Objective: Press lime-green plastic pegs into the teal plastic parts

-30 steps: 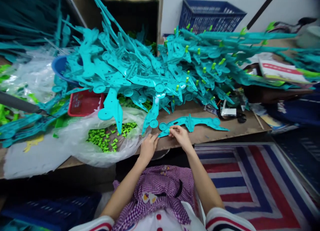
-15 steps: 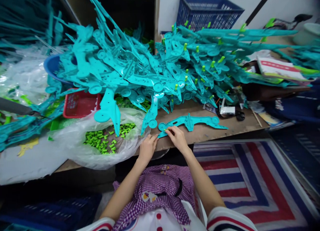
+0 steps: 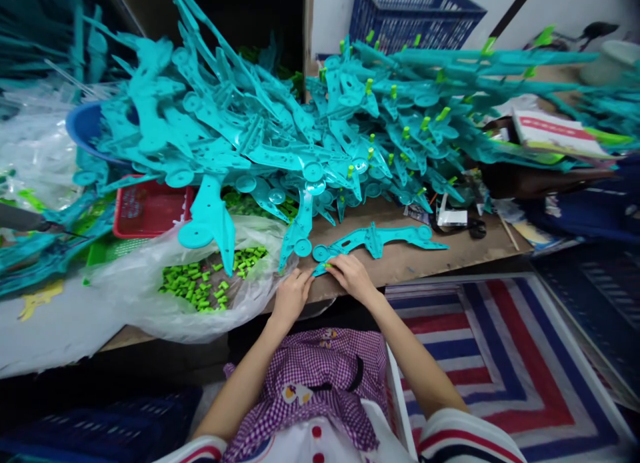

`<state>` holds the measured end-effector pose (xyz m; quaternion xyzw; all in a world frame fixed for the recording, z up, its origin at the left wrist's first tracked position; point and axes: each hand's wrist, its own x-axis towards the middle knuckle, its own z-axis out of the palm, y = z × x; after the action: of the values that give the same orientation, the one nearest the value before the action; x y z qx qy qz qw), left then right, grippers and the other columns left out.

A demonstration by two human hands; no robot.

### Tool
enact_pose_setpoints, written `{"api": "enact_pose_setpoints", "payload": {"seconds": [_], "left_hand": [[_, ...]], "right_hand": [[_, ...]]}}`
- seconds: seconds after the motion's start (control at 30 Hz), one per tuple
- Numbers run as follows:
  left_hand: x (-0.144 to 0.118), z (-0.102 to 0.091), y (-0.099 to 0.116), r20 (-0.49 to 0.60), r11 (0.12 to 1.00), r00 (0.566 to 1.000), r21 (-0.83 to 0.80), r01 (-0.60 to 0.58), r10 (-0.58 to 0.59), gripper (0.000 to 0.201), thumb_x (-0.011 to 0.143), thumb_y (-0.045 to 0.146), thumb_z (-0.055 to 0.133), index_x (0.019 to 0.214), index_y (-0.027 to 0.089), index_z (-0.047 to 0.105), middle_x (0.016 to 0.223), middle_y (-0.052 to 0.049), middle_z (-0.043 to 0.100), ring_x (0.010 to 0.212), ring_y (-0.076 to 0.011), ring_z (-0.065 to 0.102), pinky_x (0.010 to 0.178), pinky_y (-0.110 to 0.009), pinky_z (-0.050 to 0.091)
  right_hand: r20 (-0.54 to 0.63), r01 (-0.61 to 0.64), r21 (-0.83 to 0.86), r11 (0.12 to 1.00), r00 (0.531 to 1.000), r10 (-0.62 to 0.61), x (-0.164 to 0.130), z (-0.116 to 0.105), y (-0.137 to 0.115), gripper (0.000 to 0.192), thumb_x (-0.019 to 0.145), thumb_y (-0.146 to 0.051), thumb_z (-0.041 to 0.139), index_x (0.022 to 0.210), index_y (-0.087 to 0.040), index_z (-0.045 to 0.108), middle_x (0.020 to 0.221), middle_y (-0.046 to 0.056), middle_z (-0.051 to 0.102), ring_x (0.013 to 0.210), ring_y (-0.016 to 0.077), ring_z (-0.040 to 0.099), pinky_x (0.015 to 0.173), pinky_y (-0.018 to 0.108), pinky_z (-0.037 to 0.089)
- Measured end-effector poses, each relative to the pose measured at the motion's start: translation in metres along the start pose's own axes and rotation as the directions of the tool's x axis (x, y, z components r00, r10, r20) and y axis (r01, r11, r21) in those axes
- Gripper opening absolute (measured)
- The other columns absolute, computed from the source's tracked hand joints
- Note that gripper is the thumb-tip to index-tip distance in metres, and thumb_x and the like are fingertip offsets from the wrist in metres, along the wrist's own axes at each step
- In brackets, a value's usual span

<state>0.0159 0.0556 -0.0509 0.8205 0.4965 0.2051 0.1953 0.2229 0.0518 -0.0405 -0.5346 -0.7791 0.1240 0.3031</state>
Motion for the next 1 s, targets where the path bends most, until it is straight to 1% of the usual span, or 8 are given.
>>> {"api": "enact_pose_setpoints", "payload": {"seconds": [0.1, 0.2, 0.37, 0.53, 0.7, 0.9, 1.0], "left_hand": [[0.0, -0.001, 0.001, 0.01, 1.0, 1.0, 0.009, -0.01, 0.01, 0.028, 0.098, 0.027, 0.05, 0.117, 0.02, 0.07, 0.095, -0.009, 0.07, 0.087, -0.0206, 0.068, 0.079, -0.03, 0.053], [0.001, -0.002, 0.002, 0.015, 1.0, 1.0, 0.008, -0.009, 0.009, 0.028, 0.098, 0.026, 0.05, 0.118, 0.02, 0.069, 0.095, -0.009, 0.07, 0.087, -0.0209, 0.068, 0.078, -0.029, 0.053], [0.001, -0.002, 0.002, 0.023, 1.0, 1.0, 0.015, -0.011, 0.011, 0.028, 0.098, 0.027, 0.049, 0.116, 0.019, 0.07, 0.095, -0.009, 0.07, 0.085, -0.0208, 0.067, 0.078, -0.03, 0.053], [0.002, -0.001, 0.001, 0.014, 1.0, 1.0, -0.002, 0.016, -0.016, 0.028, 0.097, 0.029, 0.052, 0.117, 0.022, 0.07, 0.096, -0.009, 0.07, 0.087, -0.0206, 0.067, 0.082, -0.031, 0.053], [0.002, -0.002, 0.0, 0.015, 0.998, 1.0, -0.051, 0.024, -0.023, 0.027, 0.096, 0.027, 0.054, 0.117, 0.022, 0.07, 0.098, -0.008, 0.071, 0.09, -0.02, 0.068, 0.084, -0.031, 0.053], [0.001, -0.001, -0.002, 0.019, 0.999, 1.0, -0.042, 0.005, -0.004, 0.027, 0.096, 0.027, 0.053, 0.117, 0.021, 0.07, 0.097, -0.009, 0.07, 0.089, -0.0208, 0.068, 0.084, -0.032, 0.054], [0.002, -0.001, 0.0, 0.019, 0.999, 1.0, -0.041, 0.006, -0.005, 0.027, 0.096, 0.027, 0.052, 0.116, 0.022, 0.07, 0.099, -0.009, 0.071, 0.089, -0.0205, 0.068, 0.084, -0.032, 0.054]], "right_hand": [[0.005, 0.033, -0.05, 0.998, 0.999, -0.033, 0.0, 0.003, 0.002, 0.028, 0.1, -0.036, 0.047, 0.099, -0.018, 0.068, 0.091, 0.01, 0.073, 0.083, 0.0229, 0.067, 0.076, 0.036, 0.051], [0.006, 0.012, -0.032, 0.999, 1.0, -0.012, 0.001, 0.005, 0.003, 0.027, 0.1, -0.036, 0.047, 0.1, -0.019, 0.069, 0.092, 0.009, 0.073, 0.084, 0.0219, 0.068, 0.077, 0.035, 0.051], [-0.018, -0.028, -0.032, 0.999, 0.999, 0.027, 0.001, 0.008, 0.004, 0.031, 0.1, -0.039, 0.046, 0.096, -0.019, 0.069, 0.088, 0.01, 0.072, 0.082, 0.0222, 0.067, 0.076, 0.035, 0.052], [-0.024, -0.046, 0.052, 0.998, 0.999, 0.047, -0.003, 0.011, 0.004, 0.033, 0.099, -0.042, 0.046, 0.098, -0.02, 0.07, 0.094, 0.012, 0.072, 0.088, 0.0241, 0.068, 0.082, 0.039, 0.053], [-0.041, -0.064, 0.111, 0.992, 0.997, 0.069, -0.005, 0.009, 0.003, 0.031, 0.098, -0.043, 0.049, 0.101, -0.022, 0.071, 0.096, 0.01, 0.072, 0.09, 0.0229, 0.068, 0.086, 0.038, 0.054], [0.023, -0.06, 0.04, 0.997, 0.998, 0.06, 0.003, 0.008, 0.006, 0.033, 0.098, -0.044, 0.048, 0.093, -0.02, 0.07, 0.088, 0.011, 0.071, 0.084, 0.0233, 0.067, 0.08, 0.036, 0.053], [0.02, -0.077, 0.043, 0.996, 0.997, 0.076, 0.005, 0.01, 0.007, 0.033, 0.098, -0.044, 0.048, 0.09, -0.02, 0.07, 0.086, 0.011, 0.07, 0.083, 0.0227, 0.067, 0.079, 0.034, 0.052]]}}
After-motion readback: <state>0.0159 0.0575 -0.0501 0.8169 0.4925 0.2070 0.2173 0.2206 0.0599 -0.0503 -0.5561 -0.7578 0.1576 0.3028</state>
